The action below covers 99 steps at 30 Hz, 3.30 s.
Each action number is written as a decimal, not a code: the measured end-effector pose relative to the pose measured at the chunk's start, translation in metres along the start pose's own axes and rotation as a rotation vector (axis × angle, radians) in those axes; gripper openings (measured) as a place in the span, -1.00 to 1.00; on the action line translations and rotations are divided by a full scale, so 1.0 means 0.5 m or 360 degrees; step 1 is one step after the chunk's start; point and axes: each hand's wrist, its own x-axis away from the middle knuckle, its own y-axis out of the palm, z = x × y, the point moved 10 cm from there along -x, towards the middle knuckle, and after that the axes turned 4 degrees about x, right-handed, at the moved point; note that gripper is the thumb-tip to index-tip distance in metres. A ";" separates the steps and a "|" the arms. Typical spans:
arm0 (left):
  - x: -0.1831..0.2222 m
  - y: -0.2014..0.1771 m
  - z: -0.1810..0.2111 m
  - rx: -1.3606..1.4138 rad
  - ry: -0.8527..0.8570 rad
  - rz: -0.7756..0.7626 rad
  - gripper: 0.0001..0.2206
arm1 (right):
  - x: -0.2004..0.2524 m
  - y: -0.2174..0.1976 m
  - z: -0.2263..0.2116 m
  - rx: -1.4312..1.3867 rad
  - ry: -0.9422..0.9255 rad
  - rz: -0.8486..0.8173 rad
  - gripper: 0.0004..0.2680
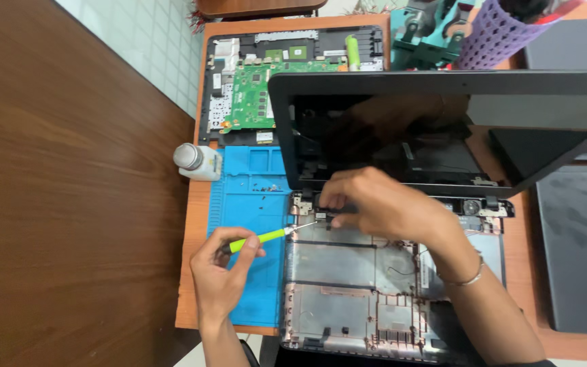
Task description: The person uses a screwdriver and their hands to disassemble and remove internal components and connectors from an open laptop chassis.
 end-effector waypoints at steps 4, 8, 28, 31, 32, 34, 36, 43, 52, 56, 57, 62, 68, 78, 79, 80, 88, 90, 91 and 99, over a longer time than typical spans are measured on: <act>0.026 0.031 0.000 0.0112 -0.0016 0.0042 -0.90 | 0.044 -0.075 0.023 -0.0031 0.0195 0.0145 -0.76; 0.061 0.089 0.001 0.0229 -0.0097 0.0078 -0.90 | 0.110 -0.161 0.018 0.0049 0.0141 0.0383 -0.82; 0.112 0.177 -0.042 0.0210 0.0030 0.0317 -0.86 | 0.271 -0.254 -0.001 0.0128 0.0071 0.0960 -0.87; 0.109 0.177 -0.045 0.0244 0.0013 0.0313 -0.86 | 0.328 -0.237 0.015 0.0326 0.0038 0.1250 -0.92; 0.108 0.178 -0.046 0.0276 0.0017 0.0295 -0.86 | 0.359 -0.235 0.028 0.0365 0.0034 0.1450 -0.92; 0.109 0.180 -0.051 0.0298 0.0008 0.0267 -0.86 | 0.420 -0.217 0.067 0.0346 0.0023 0.1841 -0.90; 0.108 0.185 -0.060 0.0282 -0.0012 0.0234 -0.87 | 0.484 -0.191 0.121 0.0137 0.0012 0.2230 -0.85; 0.108 0.200 -0.081 0.0232 -0.0032 0.0100 -0.89 | 0.511 -0.165 0.291 -0.0555 0.0436 0.2147 -0.56; 0.098 0.249 -0.078 0.0077 -0.0059 -0.0100 -0.87 | 0.458 -0.147 0.360 -0.0808 0.0505 0.1735 -0.72; 0.084 0.299 -0.036 0.0018 -0.0038 -0.0220 -0.87 | 0.452 -0.147 0.368 -0.0752 0.0542 0.1775 -0.74; 0.077 0.314 -0.021 -0.0012 -0.0024 -0.0245 -0.87 | 0.452 -0.148 0.367 -0.0745 0.0554 0.1780 -0.75; 0.048 0.407 0.075 -0.0463 0.0202 -0.0455 -0.88 | 0.461 -0.157 0.349 -0.0609 0.0555 0.1779 -0.77; 0.040 0.524 0.178 -0.0657 0.0637 -0.0711 -0.89 | 0.468 -0.163 0.333 -0.0500 0.0537 0.1778 -0.76; 0.036 0.632 0.208 -0.0766 0.0833 -0.0955 -0.92 | 0.472 -0.171 0.333 -0.0428 0.0524 0.1746 -0.76; 0.038 0.637 0.213 -0.0795 0.0889 -0.0955 -0.92 | 0.473 -0.170 0.333 -0.0418 0.0529 0.1741 -0.77; 0.040 0.641 0.218 -0.0825 0.0944 -0.0955 -0.92 | 0.474 -0.170 0.333 -0.0407 0.0533 0.1736 -0.77; 0.043 0.673 0.221 -0.0942 0.1025 -0.1007 -0.90 | 0.477 -0.174 0.332 -0.0427 0.0533 0.1714 -0.79; 0.042 0.676 0.219 -0.0969 0.1024 -0.0999 -0.90 | 0.476 -0.176 0.332 -0.0414 0.0554 0.1707 -0.79; 0.044 0.676 0.220 -0.0976 0.1034 -0.0997 -0.90 | 0.475 -0.177 0.330 -0.0413 0.0540 0.1706 -0.79; 0.055 0.684 0.223 -0.1036 0.1119 -0.1001 -0.89 | 0.474 -0.178 0.327 -0.0415 0.0510 0.1702 -0.79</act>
